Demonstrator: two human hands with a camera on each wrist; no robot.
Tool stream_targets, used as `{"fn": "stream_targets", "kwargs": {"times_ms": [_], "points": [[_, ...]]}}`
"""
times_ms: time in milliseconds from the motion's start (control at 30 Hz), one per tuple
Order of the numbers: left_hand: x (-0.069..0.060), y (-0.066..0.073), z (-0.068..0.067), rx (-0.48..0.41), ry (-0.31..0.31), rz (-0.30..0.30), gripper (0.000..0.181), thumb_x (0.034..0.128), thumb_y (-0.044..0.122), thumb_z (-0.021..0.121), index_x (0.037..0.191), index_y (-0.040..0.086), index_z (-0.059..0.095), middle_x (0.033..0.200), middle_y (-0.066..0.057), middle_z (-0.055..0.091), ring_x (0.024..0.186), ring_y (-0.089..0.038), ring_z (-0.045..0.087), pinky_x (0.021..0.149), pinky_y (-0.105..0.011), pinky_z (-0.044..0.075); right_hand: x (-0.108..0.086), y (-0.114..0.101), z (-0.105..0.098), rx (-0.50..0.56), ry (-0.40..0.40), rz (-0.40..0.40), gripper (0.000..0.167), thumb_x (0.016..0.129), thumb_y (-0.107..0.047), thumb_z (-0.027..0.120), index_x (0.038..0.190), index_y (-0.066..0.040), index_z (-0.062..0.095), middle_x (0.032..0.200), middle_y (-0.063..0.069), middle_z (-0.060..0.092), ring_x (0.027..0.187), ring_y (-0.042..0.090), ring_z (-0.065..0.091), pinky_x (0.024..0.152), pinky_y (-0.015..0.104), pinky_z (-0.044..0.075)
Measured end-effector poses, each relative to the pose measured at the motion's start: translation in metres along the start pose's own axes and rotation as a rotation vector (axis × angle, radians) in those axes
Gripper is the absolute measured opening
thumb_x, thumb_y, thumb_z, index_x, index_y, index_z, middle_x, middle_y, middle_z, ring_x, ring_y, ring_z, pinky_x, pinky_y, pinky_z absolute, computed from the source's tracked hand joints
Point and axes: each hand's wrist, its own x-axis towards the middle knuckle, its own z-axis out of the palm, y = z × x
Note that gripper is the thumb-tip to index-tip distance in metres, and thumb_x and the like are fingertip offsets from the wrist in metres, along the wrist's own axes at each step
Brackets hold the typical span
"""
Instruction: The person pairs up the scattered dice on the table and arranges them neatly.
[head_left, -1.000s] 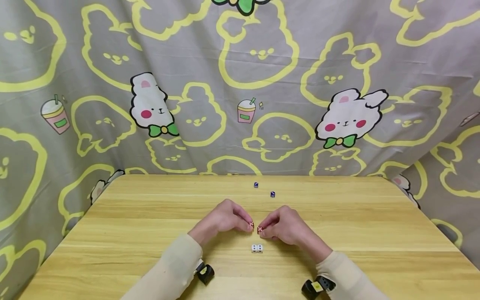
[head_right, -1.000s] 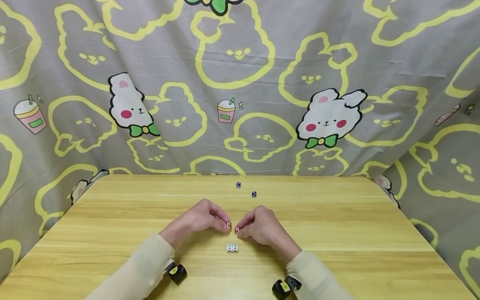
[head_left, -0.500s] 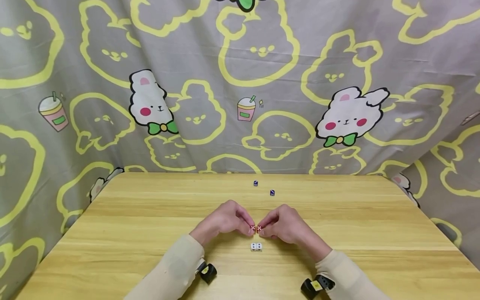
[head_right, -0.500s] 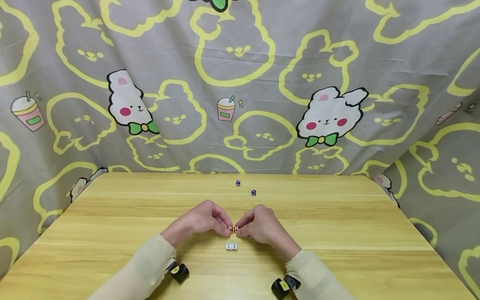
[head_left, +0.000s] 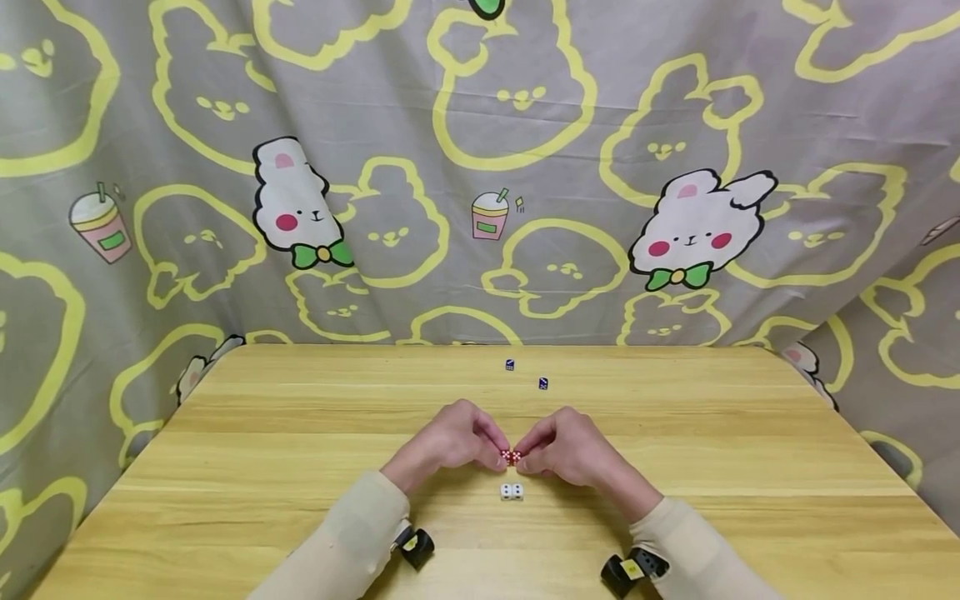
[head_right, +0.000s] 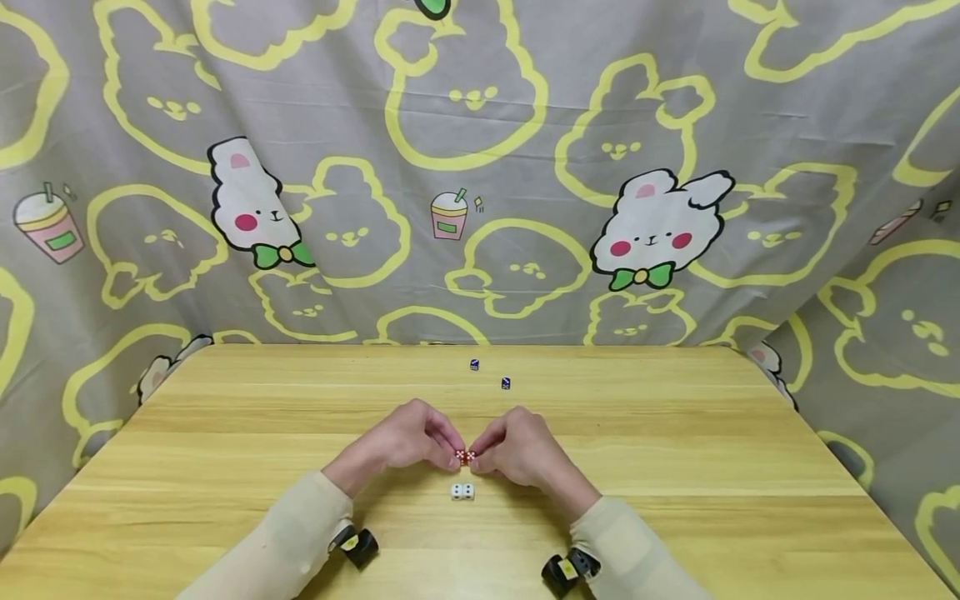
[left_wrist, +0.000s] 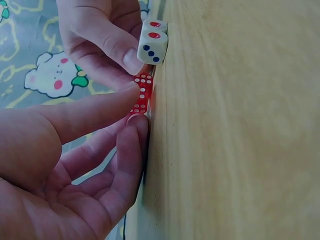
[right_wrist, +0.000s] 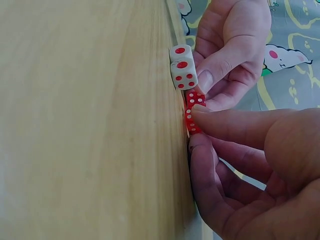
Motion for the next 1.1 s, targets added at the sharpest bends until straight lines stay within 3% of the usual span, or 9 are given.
{"fn": "stream_targets", "kwargs": {"times_ms": [1100], "points": [[-0.0008, 0.0008, -0.0007, 0.042, -0.002, 0.025, 0.019, 0.0749, 0.001, 0.093, 0.086, 0.011, 0.081, 0.077, 0.0, 0.077, 0.074, -0.012, 0.068, 0.084, -0.028, 0.049, 0.0013, 0.0016, -0.0005, 0.006, -0.03, -0.014, 0.011, 0.081, -0.01, 0.091, 0.089, -0.013, 0.084, 0.081, -0.001, 0.076, 0.067, 0.013, 0.063, 0.062, 0.03, 0.053]]}}
